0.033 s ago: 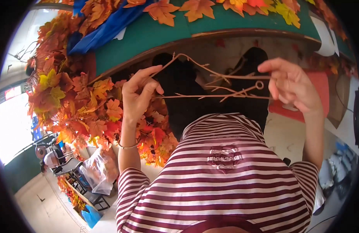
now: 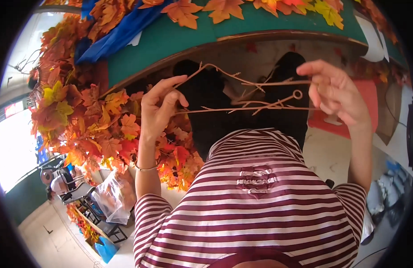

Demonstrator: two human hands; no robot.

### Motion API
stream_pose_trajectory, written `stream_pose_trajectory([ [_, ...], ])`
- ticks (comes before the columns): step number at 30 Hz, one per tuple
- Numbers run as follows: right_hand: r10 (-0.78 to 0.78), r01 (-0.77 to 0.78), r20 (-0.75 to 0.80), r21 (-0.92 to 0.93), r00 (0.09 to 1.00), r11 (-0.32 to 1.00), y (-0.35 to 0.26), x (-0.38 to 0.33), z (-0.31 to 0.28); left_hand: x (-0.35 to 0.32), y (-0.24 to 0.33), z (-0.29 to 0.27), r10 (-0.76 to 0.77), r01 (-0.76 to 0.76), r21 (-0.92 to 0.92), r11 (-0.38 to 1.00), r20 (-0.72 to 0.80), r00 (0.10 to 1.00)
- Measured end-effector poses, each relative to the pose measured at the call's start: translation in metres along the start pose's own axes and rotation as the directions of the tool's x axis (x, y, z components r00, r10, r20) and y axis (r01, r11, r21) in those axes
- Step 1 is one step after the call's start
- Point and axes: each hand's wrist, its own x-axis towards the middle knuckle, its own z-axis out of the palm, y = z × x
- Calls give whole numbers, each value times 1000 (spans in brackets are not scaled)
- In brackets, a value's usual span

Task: Assembling artificial maple leaf garlands by attaching individual leaves to a plastic vine structure.

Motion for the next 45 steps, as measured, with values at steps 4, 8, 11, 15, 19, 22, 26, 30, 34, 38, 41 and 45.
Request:
stream_pose_trajectory([
  [4, -189, 175, 51, 203, 981, 963, -4, 11, 4, -7, -9, 32, -144, 112, -267, 957, -102, 984],
  [8, -134, 92, 89, 365, 987, 926, 11, 27, 30, 2, -8, 85, 285, -132, 633, 762, -145, 948],
  [11, -143, 90, 97, 419, 985, 904, 24, 35, 37, -6, 13, 118, 339, -219, 547, 808, -129, 932],
  [15, -214, 139, 112, 465, 970, 874, 30, 40, 43, -1, 23, 146, -57, 93, -146, 985, 232, 971],
  [19, -284, 255, -6, 461, 959, 850, 41, 48, 32, 9, 22, 151, -310, 482, -416, 771, 416, 855],
  [22, -201, 226, -104, 399, 974, 889, 41, 48, 28, 13, 10, 136, -263, 387, -448, 806, 314, 912],
  [26, -28, 77, -183, 268, 983, 960, 39, 49, 25, 27, 23, 122, -233, 98, -799, 593, -54, 971],
  [30, 108, -69, -90, 361, 990, 930, 56, 36, 41, 18, 32, 117, -194, -40, -875, 482, -152, 969],
  [34, 227, -202, -37, 333, 973, 921, 71, 24, 41, 6, 12, 85, -409, -246, -968, 59, -248, 878],
  [38, 148, -98, -252, 201, 956, 975, 81, 34, 13, -9, 47, -6, -120, -619, -753, 224, -652, 749],
  [41, -216, 170, -230, -203, 949, 964, 90, 75, 8, 7, 86, -30, 96, -570, -816, 98, -562, 821],
  [45, -626, 353, 63, -867, 777, 352, 130, 135, -35, 40, 97, -80, 244, -444, -870, -214, -488, 838],
])
